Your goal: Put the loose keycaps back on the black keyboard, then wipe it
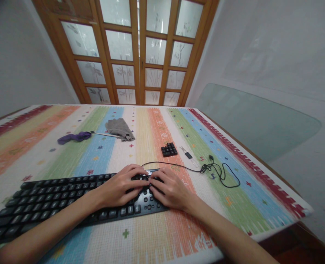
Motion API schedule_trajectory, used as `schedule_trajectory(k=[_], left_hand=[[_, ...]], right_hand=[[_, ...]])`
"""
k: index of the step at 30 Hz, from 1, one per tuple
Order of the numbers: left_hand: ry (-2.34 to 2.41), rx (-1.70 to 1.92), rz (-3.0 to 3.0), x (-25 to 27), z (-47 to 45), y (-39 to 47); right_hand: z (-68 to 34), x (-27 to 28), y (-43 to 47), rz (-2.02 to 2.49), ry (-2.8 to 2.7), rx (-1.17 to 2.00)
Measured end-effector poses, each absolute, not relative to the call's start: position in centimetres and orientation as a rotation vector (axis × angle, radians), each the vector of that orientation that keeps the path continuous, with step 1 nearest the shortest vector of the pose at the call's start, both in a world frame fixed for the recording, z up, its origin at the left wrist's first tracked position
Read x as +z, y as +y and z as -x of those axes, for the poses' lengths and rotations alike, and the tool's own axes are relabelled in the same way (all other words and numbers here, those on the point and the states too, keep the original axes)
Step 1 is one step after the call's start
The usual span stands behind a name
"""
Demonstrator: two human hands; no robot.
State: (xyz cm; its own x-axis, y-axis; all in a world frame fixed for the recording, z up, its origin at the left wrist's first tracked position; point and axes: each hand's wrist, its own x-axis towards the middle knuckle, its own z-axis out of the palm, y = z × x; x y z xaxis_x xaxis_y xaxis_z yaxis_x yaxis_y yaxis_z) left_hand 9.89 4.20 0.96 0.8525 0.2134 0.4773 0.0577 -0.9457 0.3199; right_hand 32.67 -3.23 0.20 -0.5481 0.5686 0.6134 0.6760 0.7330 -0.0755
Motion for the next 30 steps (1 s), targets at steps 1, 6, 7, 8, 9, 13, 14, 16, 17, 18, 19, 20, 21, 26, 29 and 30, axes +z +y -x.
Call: schedule_trajectory(k=[1,6,7,8,9,13,14,16,17,18,19,20,21,26,29,30], left_hand=[[0.203,0.755,-2.737,0.94,-9.89,4.20],[0.203,0.744,-2.749,0.98,-9.92,4.18],[0.203,0.743,-2.752,0.99,-9.93,4.17],[0.204,0.741,-2.756,0.98,-9.94,4.16],[0.204,0.742,-2.759,0.97,-9.94,4.16],[0.206,0.745,-2.774,0.86,-9.96,4.13],[0.204,0.745,-2.778,0.83,-9.97,4.13],[0.199,0.743,-2.787,0.78,-9.98,4.13],[0.197,0.747,-2.792,0.75,-9.99,4.13],[0.194,0.749,-2.797,0.73,-10.01,4.13],[0.192,0.753,-2.800,0.70,-10.02,4.14],[0.190,0.758,-2.802,0.67,-10.03,4.14],[0.188,0.764,-2.804,0.64,-10.05,4.14],[0.183,0.775,-2.813,0.58,-10.08,4.11],[0.186,0.776,-2.811,0.60,-10.07,4.09],[0.186,0.778,-2.809,0.61,-10.07,4.09]], right_hand=[[-32.69,0.20,-3.21,0.936,-2.310,-0.222],[-32.76,0.17,-3.18,0.925,-2.313,-0.221],[-32.76,0.16,-3.18,0.922,-2.314,-0.223],[-32.76,0.16,-3.19,0.921,-2.317,-0.222],[-32.76,0.16,-3.20,0.919,-2.320,-0.220],[-32.76,0.23,-3.22,0.916,-2.326,-0.218],[-32.77,0.26,-3.21,0.913,-2.323,-0.223],[-32.81,0.33,-3.19,0.914,-2.319,-0.227],[-32.85,0.37,-3.17,0.915,-2.319,-0.223],[-32.90,0.40,-3.15,0.918,-2.319,-0.214],[-32.95,0.42,-3.13,0.927,-2.317,-0.199],[-33.01,0.42,-3.12,0.938,-2.314,-0.180],[-33.05,0.41,-3.11,0.949,-2.309,-0.159],[-33.17,0.18,-3.14,0.965,-2.294,-0.090],[-33.20,0.06,-3.17,0.968,-2.291,-0.062],[-33.20,0.05,-3.17,0.971,-2.286,-0.049]])
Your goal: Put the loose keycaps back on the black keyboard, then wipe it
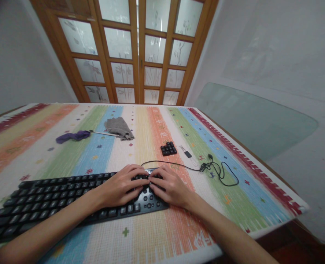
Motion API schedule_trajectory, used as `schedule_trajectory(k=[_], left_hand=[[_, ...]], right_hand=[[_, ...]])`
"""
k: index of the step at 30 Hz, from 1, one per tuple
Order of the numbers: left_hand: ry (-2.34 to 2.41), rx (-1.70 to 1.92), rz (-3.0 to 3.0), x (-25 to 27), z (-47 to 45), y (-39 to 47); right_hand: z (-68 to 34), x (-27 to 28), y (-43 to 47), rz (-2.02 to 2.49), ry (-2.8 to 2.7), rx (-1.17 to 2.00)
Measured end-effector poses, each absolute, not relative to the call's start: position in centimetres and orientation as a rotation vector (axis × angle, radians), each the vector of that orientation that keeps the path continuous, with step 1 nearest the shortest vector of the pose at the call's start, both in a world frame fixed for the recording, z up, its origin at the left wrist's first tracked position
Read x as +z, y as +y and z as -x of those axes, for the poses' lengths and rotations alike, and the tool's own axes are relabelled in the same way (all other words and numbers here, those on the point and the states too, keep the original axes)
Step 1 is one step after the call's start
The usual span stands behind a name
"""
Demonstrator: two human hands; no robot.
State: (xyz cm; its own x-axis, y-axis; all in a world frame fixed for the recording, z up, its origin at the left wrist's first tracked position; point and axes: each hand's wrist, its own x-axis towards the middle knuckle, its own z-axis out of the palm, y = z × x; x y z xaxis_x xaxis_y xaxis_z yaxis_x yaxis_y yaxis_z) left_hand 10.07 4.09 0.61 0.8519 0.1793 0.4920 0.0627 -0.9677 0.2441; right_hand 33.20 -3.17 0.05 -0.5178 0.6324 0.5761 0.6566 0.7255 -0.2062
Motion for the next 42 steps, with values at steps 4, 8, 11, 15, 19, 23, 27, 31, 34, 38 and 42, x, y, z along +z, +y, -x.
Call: schedule_trajectory(k=[4,8,11,15,19,23,27,31,34,38,42], left_hand=[[0.175,0.779,-2.807,0.68,-10.08,4.10],[0.180,0.752,-2.827,0.78,-10.13,4.08],[0.186,0.736,-2.839,0.79,-10.13,4.04],[0.185,0.721,-2.850,0.77,-10.11,4.01],[0.192,0.723,-2.856,0.71,-10.10,4.04],[0.190,0.703,-2.883,0.61,-10.11,4.11],[0.190,0.660,-2.926,0.59,-10.09,4.10],[0.193,0.640,-2.953,0.68,-10.03,4.05],[0.205,0.622,-2.961,0.73,-10.02,4.02],[0.213,0.593,-2.984,0.65,-10.09,3.99],[0.206,0.601,-3.025,0.48,-10.19,3.97]], right_hand=[[-33.19,0.10,-3.17,0.969,-2.262,-0.027],[-33.20,0.10,-3.14,0.986,-2.287,-0.041],[-33.27,0.06,-3.08,0.987,-2.303,-0.049],[-33.38,0.10,-3.00,0.975,-2.301,-0.053],[-33.57,0.07,-2.97,0.973,-2.272,-0.038],[-33.66,0.01,-3.06,0.977,-2.235,-0.005],[-33.47,0.21,-3.13,0.980,-2.235,0.057],[-33.30,0.60,-3.10,0.965,-2.291,0.070],[-33.22,0.79,-3.15,0.961,-2.322,0.058],[-33.06,0.75,-3.24,0.977,-2.336,0.044],[-32.85,0.49,-3.19,0.967,-2.332,0.055]])
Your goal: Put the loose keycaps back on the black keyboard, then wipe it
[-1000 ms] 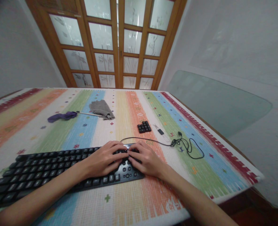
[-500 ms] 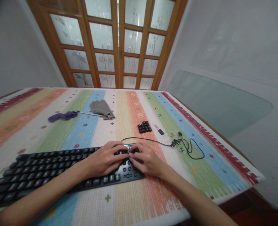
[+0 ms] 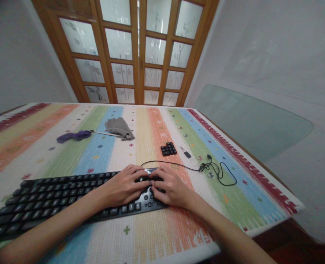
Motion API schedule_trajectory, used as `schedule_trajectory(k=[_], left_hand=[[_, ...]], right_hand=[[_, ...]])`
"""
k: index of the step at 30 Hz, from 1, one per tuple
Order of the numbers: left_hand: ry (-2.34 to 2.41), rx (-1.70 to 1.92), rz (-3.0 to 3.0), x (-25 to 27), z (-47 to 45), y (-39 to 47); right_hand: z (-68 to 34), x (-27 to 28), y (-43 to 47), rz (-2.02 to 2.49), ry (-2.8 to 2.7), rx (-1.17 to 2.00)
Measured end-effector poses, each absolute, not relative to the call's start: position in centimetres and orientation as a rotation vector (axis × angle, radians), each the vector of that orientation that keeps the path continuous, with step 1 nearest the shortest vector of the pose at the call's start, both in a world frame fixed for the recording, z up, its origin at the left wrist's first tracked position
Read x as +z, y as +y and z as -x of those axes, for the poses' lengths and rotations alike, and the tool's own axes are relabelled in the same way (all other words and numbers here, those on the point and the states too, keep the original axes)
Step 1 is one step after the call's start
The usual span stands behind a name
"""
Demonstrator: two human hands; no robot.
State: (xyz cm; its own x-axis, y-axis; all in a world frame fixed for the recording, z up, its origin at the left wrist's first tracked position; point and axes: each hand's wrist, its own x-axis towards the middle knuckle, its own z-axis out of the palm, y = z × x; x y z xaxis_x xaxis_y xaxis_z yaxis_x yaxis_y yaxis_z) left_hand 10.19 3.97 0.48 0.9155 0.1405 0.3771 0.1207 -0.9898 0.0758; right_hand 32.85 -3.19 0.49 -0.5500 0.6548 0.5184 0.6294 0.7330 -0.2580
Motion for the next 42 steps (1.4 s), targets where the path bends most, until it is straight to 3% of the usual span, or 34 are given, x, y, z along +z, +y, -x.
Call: schedule_trajectory(k=[8,14,27,42], left_hand=[[0.185,0.717,-2.951,0.2,-10.0,3.9],[0.235,0.761,-2.844,0.2,-10.1,4.1],[0.359,0.673,-2.649,0.7,-10.0,4.0],[0.306,0.618,-2.834,0.2,-10.3,3.9]], right_hand=[[-34.1,1.4,-1.3,1.017,-2.163,0.025],[-38.1,2.7,3.8,1.346,-2.149,-0.097],[-42.3,1.7,11.0,1.789,-2.231,-0.033],[-42.9,1.0,12.5,1.850,-2.287,0.044]])
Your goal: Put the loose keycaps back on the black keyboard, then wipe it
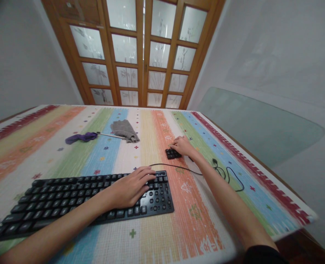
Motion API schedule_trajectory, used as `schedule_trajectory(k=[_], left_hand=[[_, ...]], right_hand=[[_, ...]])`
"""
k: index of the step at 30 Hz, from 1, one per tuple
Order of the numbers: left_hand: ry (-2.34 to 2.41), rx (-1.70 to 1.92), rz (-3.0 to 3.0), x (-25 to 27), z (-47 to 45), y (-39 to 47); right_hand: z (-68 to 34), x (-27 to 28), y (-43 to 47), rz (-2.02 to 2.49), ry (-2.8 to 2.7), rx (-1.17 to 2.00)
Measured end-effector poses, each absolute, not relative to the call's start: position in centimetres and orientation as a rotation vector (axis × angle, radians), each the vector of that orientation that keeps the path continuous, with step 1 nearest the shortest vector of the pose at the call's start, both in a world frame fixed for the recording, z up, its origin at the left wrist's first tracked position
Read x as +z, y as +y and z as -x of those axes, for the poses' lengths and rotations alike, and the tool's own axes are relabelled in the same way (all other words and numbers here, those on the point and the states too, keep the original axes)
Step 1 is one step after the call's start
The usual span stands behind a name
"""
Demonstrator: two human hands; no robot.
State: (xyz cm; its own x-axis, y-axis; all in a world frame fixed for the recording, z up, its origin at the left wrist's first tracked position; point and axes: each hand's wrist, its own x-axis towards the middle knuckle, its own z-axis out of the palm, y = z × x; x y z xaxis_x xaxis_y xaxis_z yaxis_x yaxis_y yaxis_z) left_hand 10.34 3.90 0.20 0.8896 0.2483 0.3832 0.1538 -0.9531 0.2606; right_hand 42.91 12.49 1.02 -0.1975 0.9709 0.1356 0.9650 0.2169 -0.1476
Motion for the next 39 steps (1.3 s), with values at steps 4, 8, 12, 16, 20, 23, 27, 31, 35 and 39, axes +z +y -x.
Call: schedule_trajectory(k=[4,8,12,16,20,23,27,31,35,39], left_hand=[[0.304,0.620,-2.825,0.2,-10.3,3.9],[0.315,0.619,-2.809,0.3,-10.3,3.9],[0.315,0.635,-2.772,0.4,-10.3,3.9],[0.323,0.645,-2.752,0.5,-10.2,3.8],[0.324,0.637,-2.739,0.6,-10.1,3.9],[0.305,0.647,-2.735,0.6,-10.1,3.9],[0.303,0.663,-2.719,0.7,-10.1,3.9],[0.290,0.658,-2.713,0.8,-10.0,3.9],[0.299,0.647,-2.739,0.8,-10.0,3.8],[0.284,0.625,-2.795,0.9,-10.2,3.7]], right_hand=[[-42.7,1.3,12.5,1.804,-2.275,0.056],[-42.0,2.4,11.9,1.734,-2.242,0.032],[-40.8,3.7,9.9,1.649,-2.224,0.012],[-39.0,4.2,6.2,1.394,-2.301,0.119],[-37.3,3.7,2.2,1.183,-2.306,0.313],[-36.3,2.9,0.0,1.097,-2.290,0.430],[-35.5,1.7,-1.5,1.020,-2.267,0.501],[-35.1,1.1,-2.1,1.032,-2.293,0.385],[-34.9,1.3,-2.5,1.024,-2.366,0.263],[-34.8,1.7,-2.6,1.023,-2.421,0.181]])
